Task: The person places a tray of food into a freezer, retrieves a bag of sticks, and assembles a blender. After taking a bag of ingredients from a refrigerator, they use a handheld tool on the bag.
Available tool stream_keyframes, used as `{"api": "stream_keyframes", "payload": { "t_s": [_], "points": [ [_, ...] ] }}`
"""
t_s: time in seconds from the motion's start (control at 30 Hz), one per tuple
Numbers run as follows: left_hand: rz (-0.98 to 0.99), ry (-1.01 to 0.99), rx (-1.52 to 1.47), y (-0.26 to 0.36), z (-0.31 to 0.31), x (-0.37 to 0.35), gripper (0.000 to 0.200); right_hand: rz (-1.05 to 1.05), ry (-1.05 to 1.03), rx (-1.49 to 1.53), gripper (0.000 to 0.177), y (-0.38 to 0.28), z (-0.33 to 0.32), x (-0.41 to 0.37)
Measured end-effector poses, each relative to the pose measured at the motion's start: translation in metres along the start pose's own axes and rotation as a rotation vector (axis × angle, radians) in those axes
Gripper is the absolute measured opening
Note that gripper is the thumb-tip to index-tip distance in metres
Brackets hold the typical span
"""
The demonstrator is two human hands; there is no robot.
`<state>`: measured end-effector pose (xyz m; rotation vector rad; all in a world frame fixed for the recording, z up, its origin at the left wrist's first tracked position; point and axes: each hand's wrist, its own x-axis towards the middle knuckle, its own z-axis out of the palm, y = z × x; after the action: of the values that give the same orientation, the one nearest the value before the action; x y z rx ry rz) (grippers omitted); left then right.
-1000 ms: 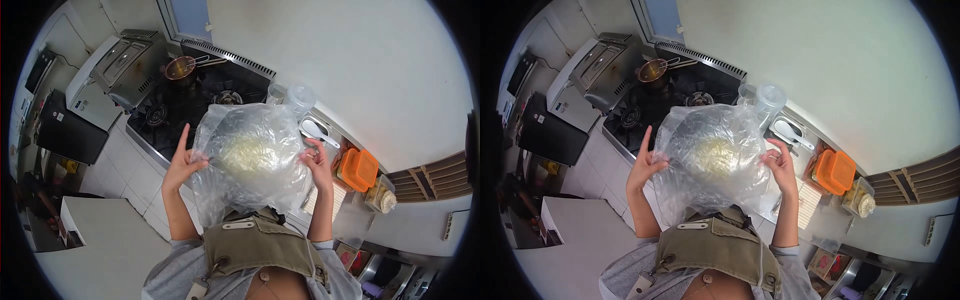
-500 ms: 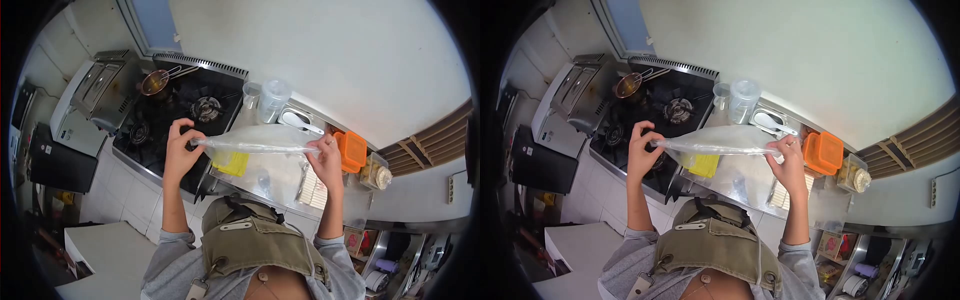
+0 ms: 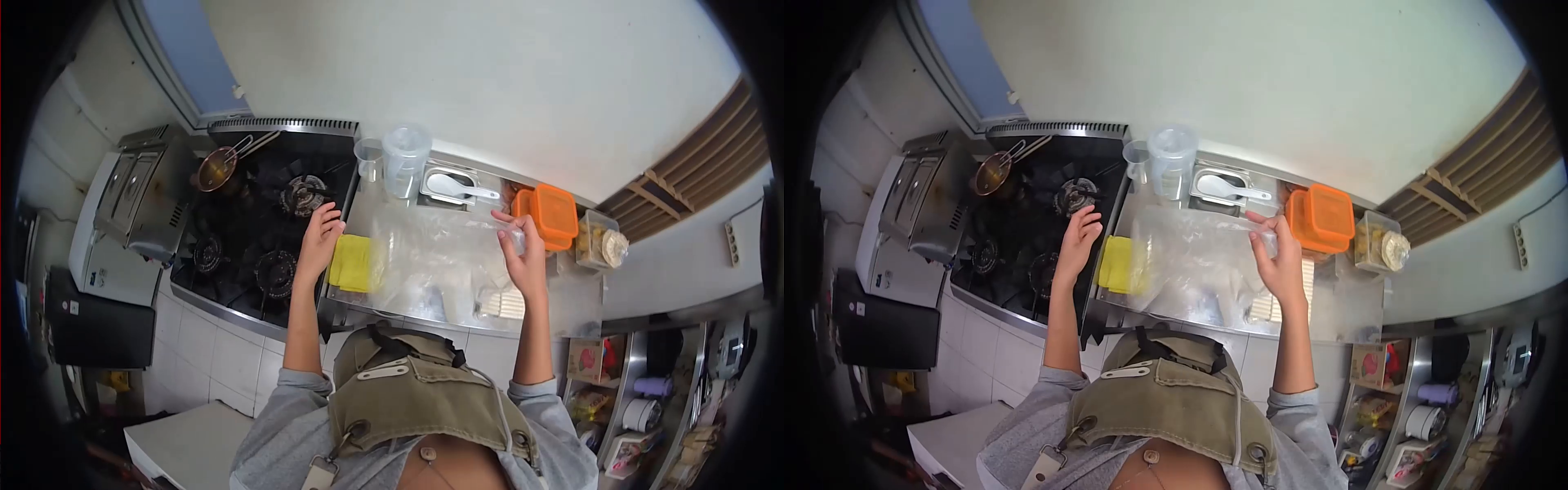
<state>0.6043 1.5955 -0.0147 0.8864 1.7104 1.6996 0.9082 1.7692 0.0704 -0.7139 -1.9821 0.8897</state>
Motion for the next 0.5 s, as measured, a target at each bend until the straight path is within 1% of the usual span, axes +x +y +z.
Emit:
{"api": "stream_keyframes", "payload": {
  "t_s": [0.03, 0.07, 0.1, 0.13, 0.2, 0.23, 0.27, 0.3, 0.33, 0.4, 0.47, 0.5],
  "points": [
    [-0.01, -0.019, 0.001, -0.003, 0.006, 0.001, 0.041, -0.011, -0.017, -0.004, 0.017, -0.013, -0.002, -0.005],
    [0.058, 0.023, 0.061, -0.006, 0.013, 0.003, 0.039, 0.006, -0.008, -0.011, 0.017, -0.021, -0.003, -0.011],
    [0.128, 0.064, 0.118, -0.009, 0.02, 0.005, 0.037, -0.123, -0.144, -0.17, 0.022, -0.027, -0.002, -0.017],
    [0.12, 0.047, 0.116, -0.011, 0.029, 0.007, 0.037, -0.25, -0.284, -0.327, 0.027, -0.031, 0.002, -0.024],
    [0.138, 0.072, -0.091, -0.014, 0.049, 0.009, 0.034, -0.179, -0.423, -0.429, 0.031, -0.024, 0.03, -0.051],
    [0.118, 0.075, -0.116, -0.021, 0.059, 0.008, 0.033, -0.174, -0.489, -0.495, 0.03, -0.016, 0.045, -0.07],
    [0.135, 0.087, -0.036, -0.028, 0.069, 0.006, 0.033, -0.174, -0.554, -0.56, 0.03, -0.003, 0.059, -0.09],
    [0.206, 0.058, 0.137, -0.03, 0.078, 0.001, 0.033, -0.168, -0.557, -0.564, 0.03, 0.01, 0.072, -0.108],
    [0.274, 0.028, 0.309, -0.033, 0.086, -0.006, 0.033, -0.118, -0.562, -0.562, 0.03, 0.023, 0.083, -0.128],
    [0.43, -0.113, 0.484, -0.052, 0.105, -0.016, 0.037, -0.023, -0.589, -0.568, 0.03, 0.05, 0.103, -0.162],
    [0.458, -0.48, 0.64, -0.078, 0.122, -0.028, 0.041, 0.02, -0.607, -0.58, 0.031, 0.069, 0.117, -0.185],
    [0.446, -0.489, 0.632, -0.096, 0.129, -0.035, 0.041, 0.034, -0.617, -0.581, 0.031, 0.075, 0.123, -0.196]
  ]
}}
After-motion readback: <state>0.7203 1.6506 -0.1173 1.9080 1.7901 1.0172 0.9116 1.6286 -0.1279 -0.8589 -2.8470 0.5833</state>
